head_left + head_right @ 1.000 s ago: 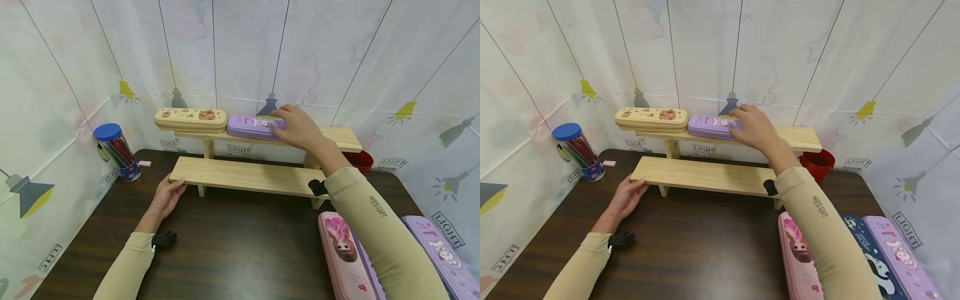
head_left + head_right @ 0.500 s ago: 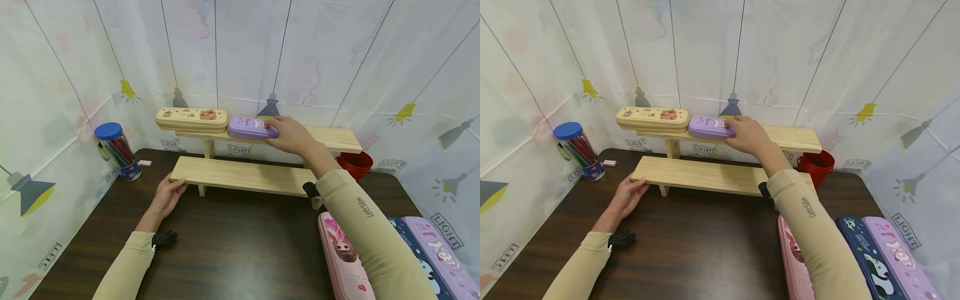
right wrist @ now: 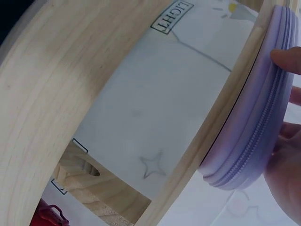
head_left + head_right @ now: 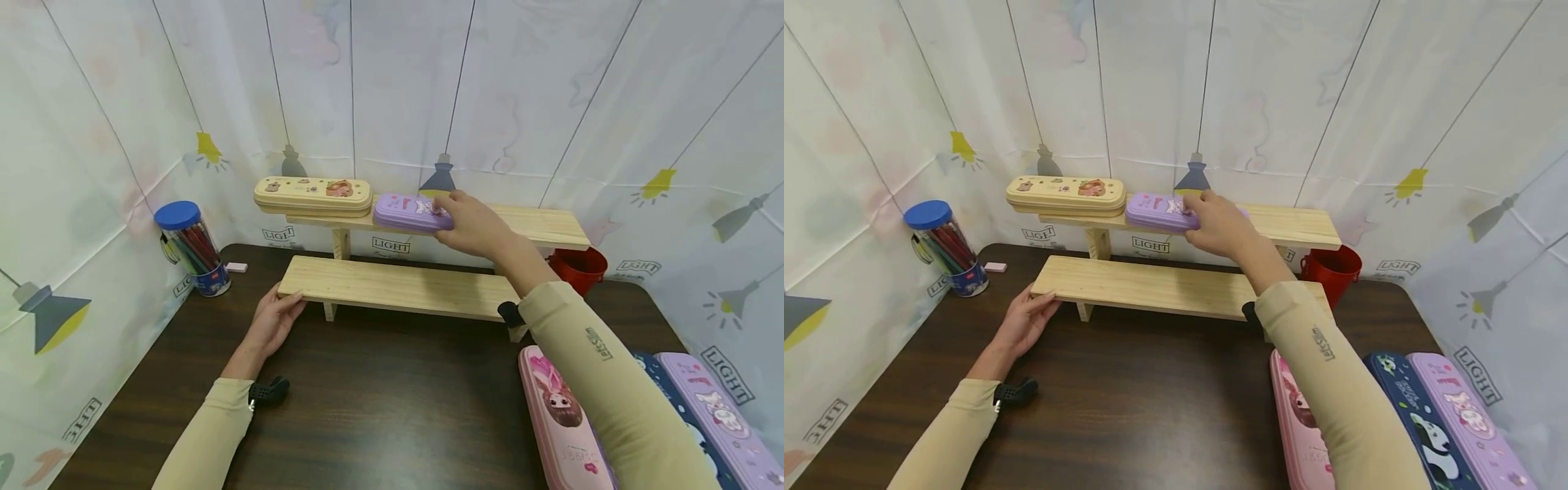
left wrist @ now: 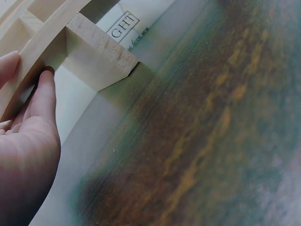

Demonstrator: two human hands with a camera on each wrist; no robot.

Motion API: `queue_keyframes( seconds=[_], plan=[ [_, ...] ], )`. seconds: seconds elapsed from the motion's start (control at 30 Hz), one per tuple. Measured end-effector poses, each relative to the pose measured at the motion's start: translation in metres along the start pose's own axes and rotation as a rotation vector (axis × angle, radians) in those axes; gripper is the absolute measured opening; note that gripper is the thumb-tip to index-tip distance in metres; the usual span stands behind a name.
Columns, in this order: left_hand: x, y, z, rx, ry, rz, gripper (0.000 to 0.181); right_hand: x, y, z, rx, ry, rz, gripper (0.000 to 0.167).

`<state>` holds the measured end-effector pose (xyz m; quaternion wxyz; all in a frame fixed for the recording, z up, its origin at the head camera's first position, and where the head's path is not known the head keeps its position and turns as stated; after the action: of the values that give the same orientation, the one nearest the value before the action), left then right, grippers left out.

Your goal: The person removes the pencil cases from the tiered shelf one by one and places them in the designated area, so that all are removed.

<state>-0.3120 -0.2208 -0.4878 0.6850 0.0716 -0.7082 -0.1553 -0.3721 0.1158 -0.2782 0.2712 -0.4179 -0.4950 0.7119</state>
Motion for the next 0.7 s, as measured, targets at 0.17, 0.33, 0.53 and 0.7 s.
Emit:
queue_keyframes(
  seconds=[0.17,0.33,0.53,0.7],
  plan=[
    [-0.001,0.001,-0.001,0.002,-0.009,0.0,0.068,-0.003,0.0,-0.008,0.02,0.0,-0.01,0.05],
    [0.0,0.002,0.0,0.004,-0.016,-0.018,0.067,-0.001,0.001,-0.016,0.076,-0.012,0.003,0.054],
    [-0.001,0.002,0.0,-0.001,-0.029,-0.021,0.068,0.0,0.004,-0.027,0.106,-0.039,0.031,0.057],
    [0.0,0.001,0.001,0.0,-0.022,-0.031,0.069,-0.002,0.002,-0.031,0.083,-0.046,0.019,0.06]
  ],
)
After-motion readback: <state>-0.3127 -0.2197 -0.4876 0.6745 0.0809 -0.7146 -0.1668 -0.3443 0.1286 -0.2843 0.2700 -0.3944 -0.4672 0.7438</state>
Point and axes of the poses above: each hand's wrist, its own z-axis towards the middle knuckle, its own y-axis out of the palm, x = y × z, the point moved 6 cm from there along z, towards the middle knuckle, and after that the axes turned 10 degrees about z, right-handed, at the moved point
